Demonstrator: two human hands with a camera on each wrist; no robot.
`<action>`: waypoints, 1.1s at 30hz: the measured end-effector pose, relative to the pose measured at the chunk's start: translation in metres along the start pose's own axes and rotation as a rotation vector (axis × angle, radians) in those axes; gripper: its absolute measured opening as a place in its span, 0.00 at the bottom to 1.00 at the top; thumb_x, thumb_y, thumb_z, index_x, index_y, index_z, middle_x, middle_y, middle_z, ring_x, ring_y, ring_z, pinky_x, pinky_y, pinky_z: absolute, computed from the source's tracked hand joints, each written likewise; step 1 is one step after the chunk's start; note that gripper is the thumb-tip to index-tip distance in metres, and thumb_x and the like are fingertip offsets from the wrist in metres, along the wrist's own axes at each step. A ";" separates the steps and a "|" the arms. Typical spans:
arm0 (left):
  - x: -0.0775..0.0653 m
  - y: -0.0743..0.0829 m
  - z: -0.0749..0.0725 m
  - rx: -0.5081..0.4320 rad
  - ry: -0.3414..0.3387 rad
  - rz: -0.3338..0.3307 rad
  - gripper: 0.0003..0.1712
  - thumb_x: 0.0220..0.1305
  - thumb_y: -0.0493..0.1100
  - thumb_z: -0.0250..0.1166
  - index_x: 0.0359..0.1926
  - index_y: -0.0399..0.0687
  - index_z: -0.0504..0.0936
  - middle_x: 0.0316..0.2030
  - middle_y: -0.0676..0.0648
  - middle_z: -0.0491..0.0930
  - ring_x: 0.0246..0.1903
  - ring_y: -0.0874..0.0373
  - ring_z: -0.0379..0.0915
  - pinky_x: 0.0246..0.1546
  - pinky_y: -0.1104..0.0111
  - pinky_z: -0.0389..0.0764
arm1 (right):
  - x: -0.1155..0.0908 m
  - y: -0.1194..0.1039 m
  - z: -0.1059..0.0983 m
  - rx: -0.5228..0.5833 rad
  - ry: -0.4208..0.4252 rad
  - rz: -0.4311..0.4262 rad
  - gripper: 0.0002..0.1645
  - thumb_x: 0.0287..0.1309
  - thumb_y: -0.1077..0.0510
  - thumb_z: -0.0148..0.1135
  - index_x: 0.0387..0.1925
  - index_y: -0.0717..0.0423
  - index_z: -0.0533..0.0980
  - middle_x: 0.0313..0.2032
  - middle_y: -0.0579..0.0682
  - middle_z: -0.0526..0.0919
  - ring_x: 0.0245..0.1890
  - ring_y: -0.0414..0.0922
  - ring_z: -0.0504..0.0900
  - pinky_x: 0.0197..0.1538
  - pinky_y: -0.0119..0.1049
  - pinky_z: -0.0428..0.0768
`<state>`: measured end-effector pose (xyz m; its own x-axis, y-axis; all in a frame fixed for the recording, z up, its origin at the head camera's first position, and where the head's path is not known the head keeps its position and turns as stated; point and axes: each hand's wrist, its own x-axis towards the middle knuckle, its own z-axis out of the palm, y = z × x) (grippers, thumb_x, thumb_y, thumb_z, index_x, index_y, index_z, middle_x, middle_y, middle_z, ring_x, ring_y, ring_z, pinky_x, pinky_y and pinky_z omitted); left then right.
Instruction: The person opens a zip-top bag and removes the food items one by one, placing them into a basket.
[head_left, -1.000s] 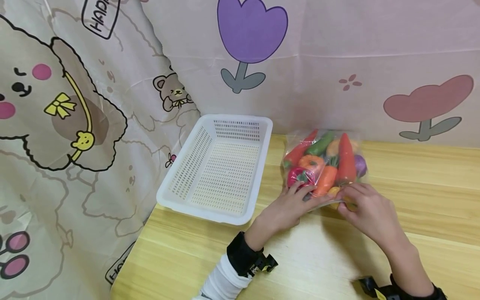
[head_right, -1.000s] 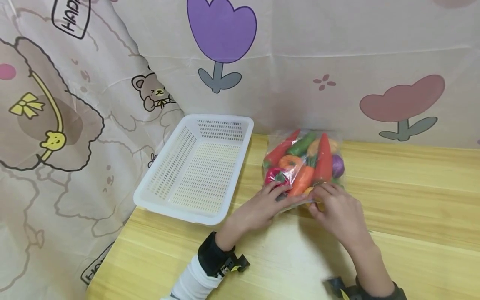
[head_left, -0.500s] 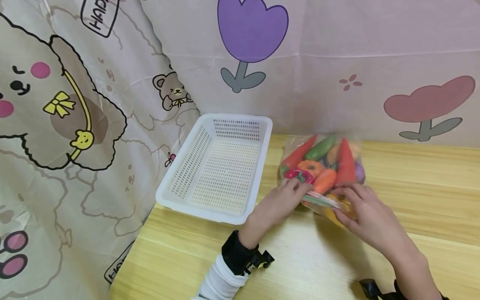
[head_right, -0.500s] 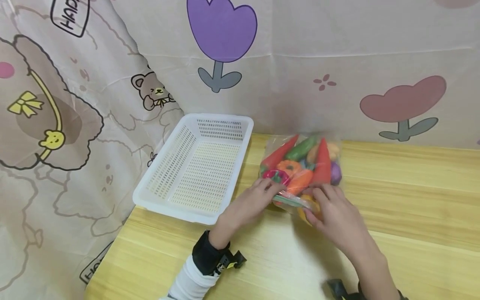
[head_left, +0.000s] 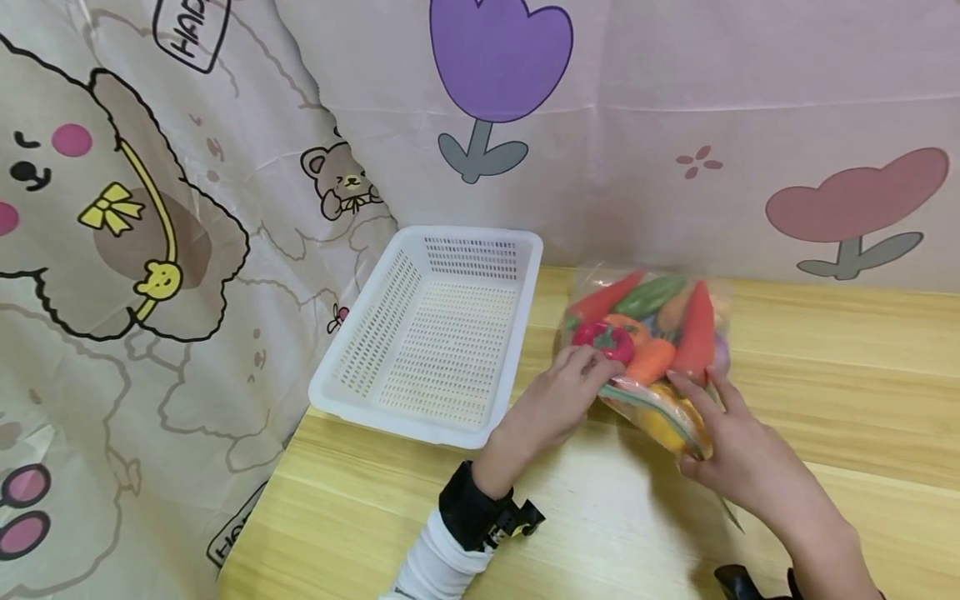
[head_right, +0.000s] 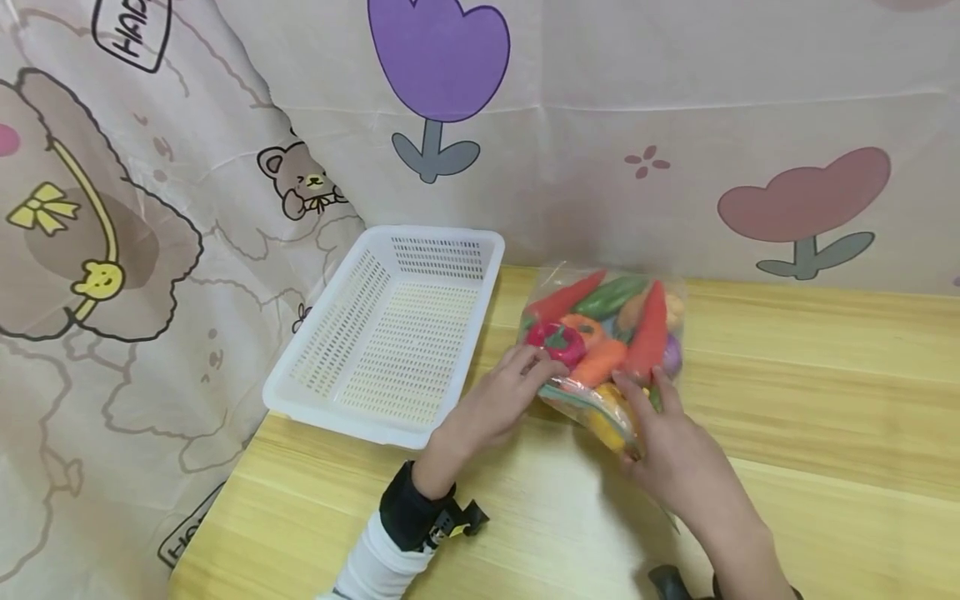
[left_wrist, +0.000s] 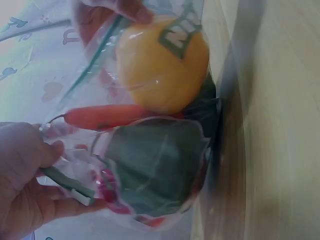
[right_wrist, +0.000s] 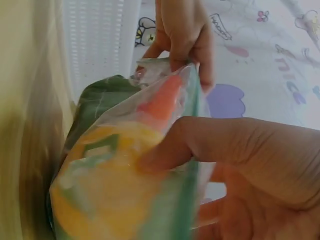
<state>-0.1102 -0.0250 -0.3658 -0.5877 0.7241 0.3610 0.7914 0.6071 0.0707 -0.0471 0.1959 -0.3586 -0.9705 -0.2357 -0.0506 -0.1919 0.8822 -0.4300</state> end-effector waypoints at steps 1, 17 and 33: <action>0.000 -0.001 -0.001 -0.005 0.018 0.011 0.23 0.59 0.27 0.53 0.54 0.48 0.72 0.48 0.47 0.74 0.53 0.54 0.68 0.47 0.73 0.78 | 0.000 0.000 -0.002 0.002 0.025 -0.013 0.52 0.38 0.61 0.70 0.67 0.54 0.57 0.63 0.76 0.55 0.22 0.50 0.74 0.23 0.43 0.71; -0.006 -0.010 -0.024 -0.112 0.091 -0.266 0.21 0.64 0.44 0.59 0.58 0.48 0.71 0.54 0.46 0.72 0.53 0.55 0.72 0.43 0.72 0.80 | 0.003 0.005 -0.018 0.133 0.804 -0.150 0.12 0.36 0.73 0.58 0.29 0.69 0.80 0.26 0.65 0.83 0.36 0.04 0.57 0.27 0.07 0.61; -0.013 -0.014 -0.037 -0.292 0.344 -0.171 0.13 0.52 0.42 0.68 0.39 0.43 0.81 0.32 0.48 0.77 0.32 0.61 0.73 0.33 0.82 0.74 | 0.007 0.016 -0.022 0.328 1.054 -0.169 0.08 0.49 0.74 0.62 0.33 0.77 0.79 0.39 0.20 0.78 0.40 0.13 0.74 0.40 0.06 0.68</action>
<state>-0.1078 -0.0547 -0.3371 -0.6629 0.4419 0.6044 0.7313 0.5554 0.3960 -0.0606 0.2173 -0.3461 -0.6039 0.2585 0.7540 -0.4362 0.6845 -0.5841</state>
